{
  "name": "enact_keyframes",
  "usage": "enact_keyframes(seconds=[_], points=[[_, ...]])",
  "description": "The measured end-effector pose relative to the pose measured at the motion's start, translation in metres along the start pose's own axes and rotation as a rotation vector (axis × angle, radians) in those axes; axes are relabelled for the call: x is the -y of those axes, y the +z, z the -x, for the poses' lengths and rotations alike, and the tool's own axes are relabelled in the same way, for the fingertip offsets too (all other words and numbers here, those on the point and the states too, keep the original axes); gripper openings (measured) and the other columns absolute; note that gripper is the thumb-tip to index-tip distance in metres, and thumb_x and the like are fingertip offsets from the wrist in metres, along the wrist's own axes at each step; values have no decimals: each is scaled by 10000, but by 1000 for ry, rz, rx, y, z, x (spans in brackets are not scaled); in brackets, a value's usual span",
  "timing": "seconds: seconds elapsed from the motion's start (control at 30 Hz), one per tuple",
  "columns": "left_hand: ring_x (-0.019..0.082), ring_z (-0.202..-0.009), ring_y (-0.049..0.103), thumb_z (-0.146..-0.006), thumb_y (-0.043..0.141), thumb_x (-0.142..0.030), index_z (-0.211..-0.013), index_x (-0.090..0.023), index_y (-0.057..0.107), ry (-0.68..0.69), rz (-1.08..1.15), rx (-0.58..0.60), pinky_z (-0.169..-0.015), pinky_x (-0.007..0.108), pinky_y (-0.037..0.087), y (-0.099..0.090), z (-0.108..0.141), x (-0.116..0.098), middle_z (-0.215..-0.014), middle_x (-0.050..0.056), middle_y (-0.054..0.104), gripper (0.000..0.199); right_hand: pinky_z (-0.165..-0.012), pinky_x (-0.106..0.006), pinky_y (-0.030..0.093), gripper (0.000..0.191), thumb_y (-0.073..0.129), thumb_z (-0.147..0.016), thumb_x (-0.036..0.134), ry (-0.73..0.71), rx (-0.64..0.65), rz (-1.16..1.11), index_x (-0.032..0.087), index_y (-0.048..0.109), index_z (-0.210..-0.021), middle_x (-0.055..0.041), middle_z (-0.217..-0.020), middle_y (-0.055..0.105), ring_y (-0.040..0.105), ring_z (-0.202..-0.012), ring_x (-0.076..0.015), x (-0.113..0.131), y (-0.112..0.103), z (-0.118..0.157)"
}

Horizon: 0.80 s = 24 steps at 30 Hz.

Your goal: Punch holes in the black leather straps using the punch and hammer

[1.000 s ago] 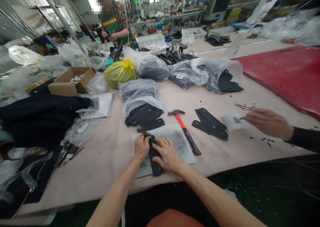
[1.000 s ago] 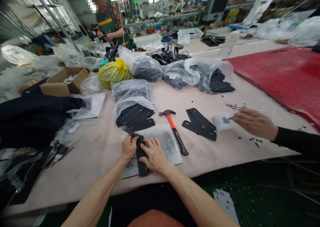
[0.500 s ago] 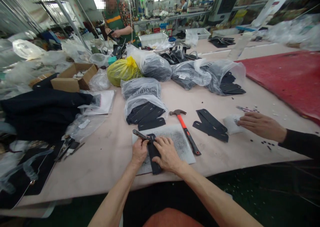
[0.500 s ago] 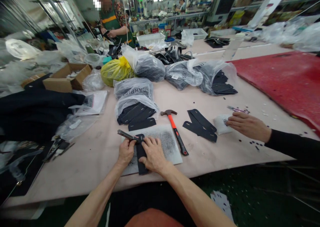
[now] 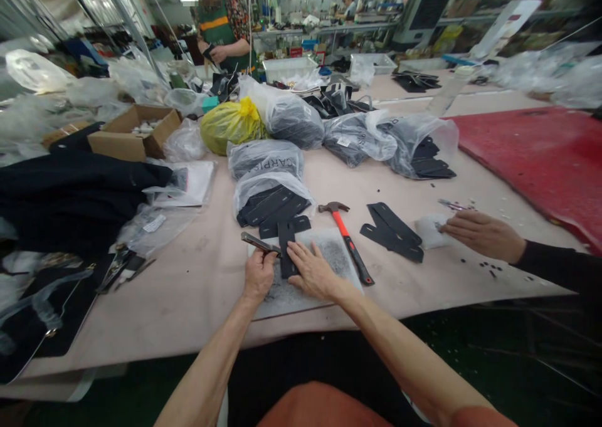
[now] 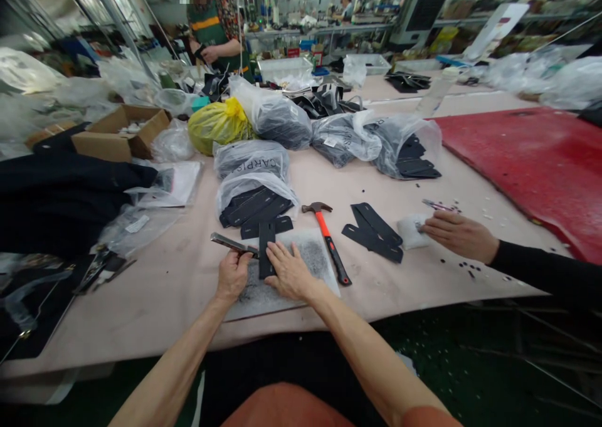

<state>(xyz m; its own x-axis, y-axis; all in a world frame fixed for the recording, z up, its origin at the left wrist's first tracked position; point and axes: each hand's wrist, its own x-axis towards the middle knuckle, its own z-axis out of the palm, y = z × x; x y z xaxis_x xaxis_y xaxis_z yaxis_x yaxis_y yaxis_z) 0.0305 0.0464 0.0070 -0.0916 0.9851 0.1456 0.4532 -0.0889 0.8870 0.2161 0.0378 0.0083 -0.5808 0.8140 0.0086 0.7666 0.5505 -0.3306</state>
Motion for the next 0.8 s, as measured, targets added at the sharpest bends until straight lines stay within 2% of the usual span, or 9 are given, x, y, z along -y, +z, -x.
enact_keyframes(seconds=[0.07,0.17,0.33,0.47,0.67,0.8], points=[[192,-868,657,-865,518,-276,-946,-171,673,11,27,40,-780,300,504,1,3,1,-909,50,714,204,-1135,-583,97,734,523,-873,435,-21,15,-21,101,274,-1477,-156,-1557,216,149,-1438,-312,-11,-3,-11],[190,-870,661,-863,514,-260,-945,-169,679,4,51,53,-788,303,517,3,7,2,-914,51,715,205,-1134,-575,100,763,545,-847,417,-64,-27,-76,104,258,-1480,-166,-1546,243,172,-1434,-294,-16,-3,-11],[184,-912,663,-865,516,-248,-953,-180,694,38,80,108,-838,307,531,7,2,0,-961,49,717,210,-1129,-557,122,580,592,-813,328,56,-207,-162,142,465,-1348,-154,-1485,372,270,-1393,-293,-8,4,5],[181,-927,664,-868,517,-243,-956,-187,700,64,86,160,-853,309,538,12,-1,4,-977,43,717,211,-1126,-538,139,509,643,-773,293,111,-256,-245,178,536,-1257,-118,-1426,462,331,-1356,-290,-8,6,6],[200,-1027,651,-874,527,-261,-994,-195,702,88,35,199,-938,349,515,20,3,12,-1057,48,714,222,-1127,-515,132,686,686,-713,259,186,-305,-327,205,435,-1349,-97,-1394,496,349,-1341,-281,-9,6,0],[202,-1019,657,-870,534,-265,-998,-193,705,72,19,195,-941,353,517,20,3,10,-1048,46,720,225,-1126,-507,130,773,688,-701,247,216,-321,-358,199,366,-1403,-106,-1404,484,346,-1340,-285,-8,7,-1]])
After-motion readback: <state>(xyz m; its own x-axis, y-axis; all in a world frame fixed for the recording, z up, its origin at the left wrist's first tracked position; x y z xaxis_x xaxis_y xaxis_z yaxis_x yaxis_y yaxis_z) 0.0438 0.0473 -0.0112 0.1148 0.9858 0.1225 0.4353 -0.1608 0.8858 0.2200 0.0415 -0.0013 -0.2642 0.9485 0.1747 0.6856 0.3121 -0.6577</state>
